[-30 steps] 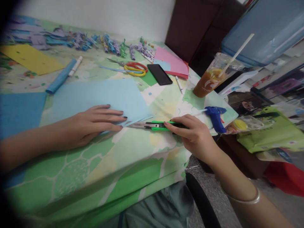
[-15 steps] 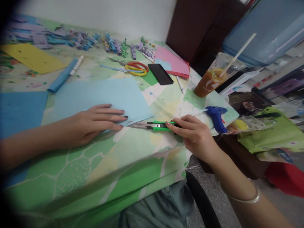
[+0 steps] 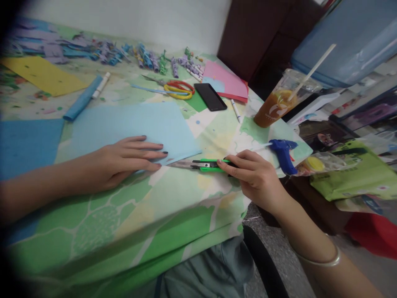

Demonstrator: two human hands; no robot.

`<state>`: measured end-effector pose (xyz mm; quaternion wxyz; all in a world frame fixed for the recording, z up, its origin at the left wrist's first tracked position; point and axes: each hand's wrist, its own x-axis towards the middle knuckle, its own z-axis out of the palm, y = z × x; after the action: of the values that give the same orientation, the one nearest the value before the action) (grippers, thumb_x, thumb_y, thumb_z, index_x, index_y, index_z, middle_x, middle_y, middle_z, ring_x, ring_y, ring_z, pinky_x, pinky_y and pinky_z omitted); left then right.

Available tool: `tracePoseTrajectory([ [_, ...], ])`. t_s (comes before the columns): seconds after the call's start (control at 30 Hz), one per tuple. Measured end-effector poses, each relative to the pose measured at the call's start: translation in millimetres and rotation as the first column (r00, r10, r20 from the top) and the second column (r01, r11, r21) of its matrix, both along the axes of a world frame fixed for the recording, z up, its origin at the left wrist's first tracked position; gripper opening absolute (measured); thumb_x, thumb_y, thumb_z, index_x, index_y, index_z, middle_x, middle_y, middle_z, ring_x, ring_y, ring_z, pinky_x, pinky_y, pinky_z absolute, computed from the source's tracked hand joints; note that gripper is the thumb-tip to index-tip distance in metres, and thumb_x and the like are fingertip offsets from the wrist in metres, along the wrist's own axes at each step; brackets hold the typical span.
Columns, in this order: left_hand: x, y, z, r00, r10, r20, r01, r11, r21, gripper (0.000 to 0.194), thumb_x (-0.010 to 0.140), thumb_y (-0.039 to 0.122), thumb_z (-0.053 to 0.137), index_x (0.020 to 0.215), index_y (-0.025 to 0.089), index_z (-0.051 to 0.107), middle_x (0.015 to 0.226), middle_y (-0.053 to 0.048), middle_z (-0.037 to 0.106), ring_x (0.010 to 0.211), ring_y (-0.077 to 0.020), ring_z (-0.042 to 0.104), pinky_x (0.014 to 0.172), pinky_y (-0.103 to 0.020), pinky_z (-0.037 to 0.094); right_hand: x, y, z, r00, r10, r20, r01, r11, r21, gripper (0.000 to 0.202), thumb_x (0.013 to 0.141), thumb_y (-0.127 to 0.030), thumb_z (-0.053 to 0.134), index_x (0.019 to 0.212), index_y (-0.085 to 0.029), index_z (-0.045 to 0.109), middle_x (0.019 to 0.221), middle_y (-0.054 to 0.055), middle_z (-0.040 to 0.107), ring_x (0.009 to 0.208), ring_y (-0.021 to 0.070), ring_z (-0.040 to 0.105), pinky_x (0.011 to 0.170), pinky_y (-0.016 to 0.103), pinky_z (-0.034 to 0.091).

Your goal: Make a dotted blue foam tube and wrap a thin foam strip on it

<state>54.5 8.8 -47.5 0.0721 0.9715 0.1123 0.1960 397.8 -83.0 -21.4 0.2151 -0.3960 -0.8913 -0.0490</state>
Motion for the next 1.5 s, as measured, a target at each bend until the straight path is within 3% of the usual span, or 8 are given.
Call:
tracePoseTrajectory([
  [0.33, -0.1, 0.1, -1.1, 1.0, 0.0, 0.015, 0.001, 1.0, -0.023, 0.036, 0.09, 0.004, 0.036, 0.11, 0.021, 0.06, 0.13, -0.007, 0.061, 0.127, -0.024, 0.05, 0.108, -0.049, 0.032, 0.2, -2.8, -0.9, 0.999, 0.037, 0.002, -0.037, 0.999, 0.034, 0.052, 0.081, 0.006, 0.05, 0.123, -0.02, 0.063, 0.109, 0.011, 0.07, 0.094, 0.0261, 0.06, 0.077, 0.044, 0.054],
  [1.5, -2.9, -0.3, 1.8, 0.999, -0.001, 0.038, 0.004, 0.997, -0.076, 0.034, 0.089, 0.003, 0.039, 0.104, 0.021, 0.064, 0.127, -0.006, 0.064, 0.129, -0.02, 0.049, 0.112, -0.046, 0.031, -7.4, -0.3, -0.2, 0.997, 0.057, -0.042, -0.056, 0.998, 0.024, 0.053, 0.083, 0.004, 0.047, 0.126, -0.024, 0.061, 0.108, 0.01, 0.07, 0.096, 0.0257, 0.061, 0.078, 0.044, 0.054],
])
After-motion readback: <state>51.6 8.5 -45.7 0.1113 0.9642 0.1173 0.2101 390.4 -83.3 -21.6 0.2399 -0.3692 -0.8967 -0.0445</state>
